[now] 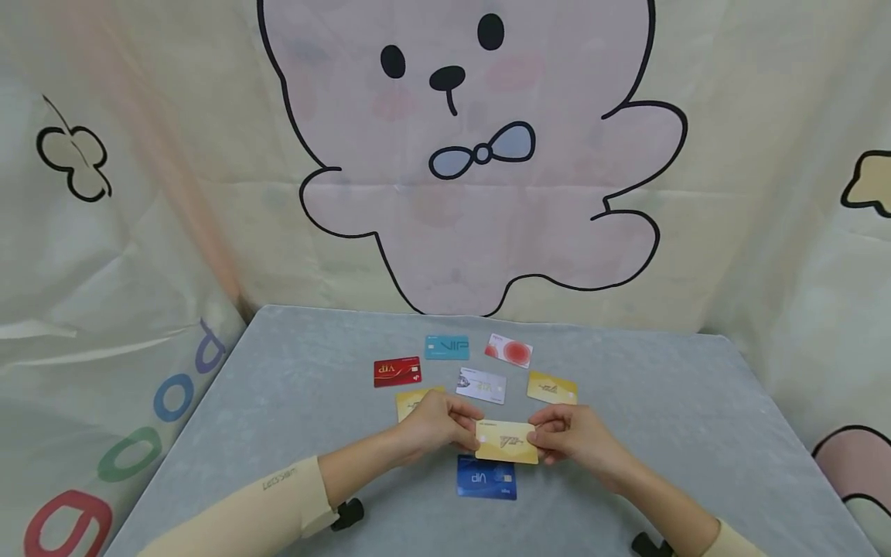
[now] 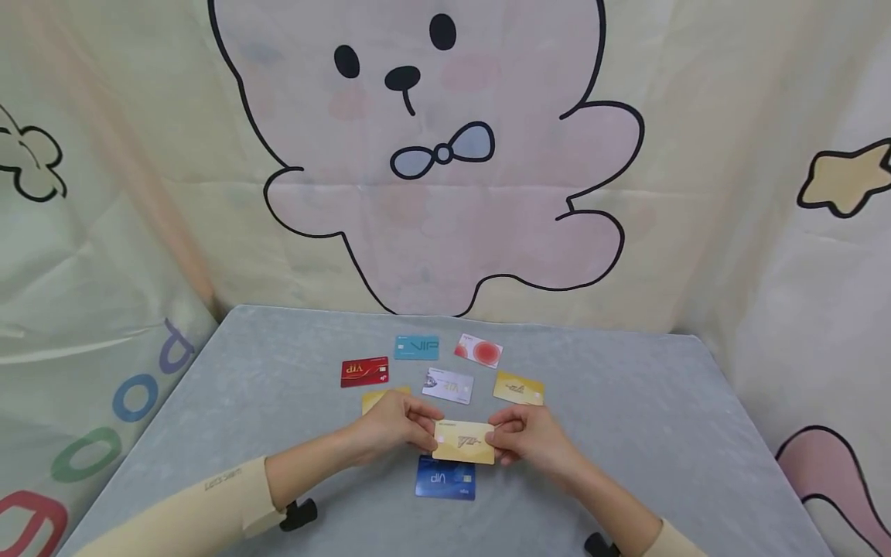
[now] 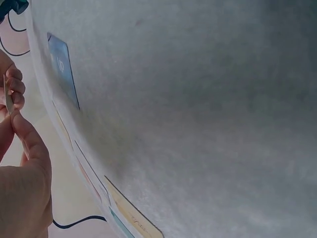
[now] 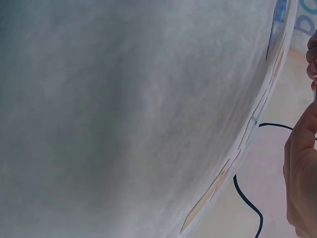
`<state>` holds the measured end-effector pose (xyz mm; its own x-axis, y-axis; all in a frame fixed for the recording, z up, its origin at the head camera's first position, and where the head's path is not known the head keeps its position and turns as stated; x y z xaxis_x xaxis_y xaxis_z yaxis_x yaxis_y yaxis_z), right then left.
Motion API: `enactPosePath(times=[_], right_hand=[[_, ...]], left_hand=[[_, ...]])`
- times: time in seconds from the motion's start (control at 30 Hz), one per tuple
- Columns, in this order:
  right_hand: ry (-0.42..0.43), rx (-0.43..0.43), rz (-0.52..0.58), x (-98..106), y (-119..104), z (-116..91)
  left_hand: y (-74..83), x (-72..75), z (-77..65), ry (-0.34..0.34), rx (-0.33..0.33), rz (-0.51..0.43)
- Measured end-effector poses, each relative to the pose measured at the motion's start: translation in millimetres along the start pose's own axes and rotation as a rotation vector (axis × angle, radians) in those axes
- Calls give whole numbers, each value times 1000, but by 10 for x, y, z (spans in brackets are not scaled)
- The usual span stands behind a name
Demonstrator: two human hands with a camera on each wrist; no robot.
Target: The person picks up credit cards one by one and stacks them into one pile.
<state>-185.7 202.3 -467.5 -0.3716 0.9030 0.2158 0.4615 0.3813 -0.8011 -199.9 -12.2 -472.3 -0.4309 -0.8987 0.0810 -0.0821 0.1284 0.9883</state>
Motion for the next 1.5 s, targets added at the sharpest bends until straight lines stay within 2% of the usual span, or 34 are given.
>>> enactPosePath(times=[0.53, 0.83, 1.13, 1.5], right_hand=[[-38, -9, -34, -138, 45, 84], [-55, -21, -104, -222, 48, 85], [-105, -18, -150, -302, 79, 109], [-136, 16, -168, -414, 94, 142]], left_hand=[[-78, 41, -74, -2, 28, 30], [-114, 58, -125, -2, 25, 33], [-187, 49, -187, -18, 45, 31], [-264, 64, -231, -3, 64, 48]])
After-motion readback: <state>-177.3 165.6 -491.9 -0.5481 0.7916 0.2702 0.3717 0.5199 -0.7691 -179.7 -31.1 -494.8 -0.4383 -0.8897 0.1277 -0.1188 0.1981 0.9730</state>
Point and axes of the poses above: each hand's wrist, its own z-axis towards the middle knuckle, its own x-axis out of the back of the hand, y = z × x, the point moved 8 cm from there along z, towards the middle knuckle, and after that the axes turned 13 degrees about -x, right-handed, at the moved point
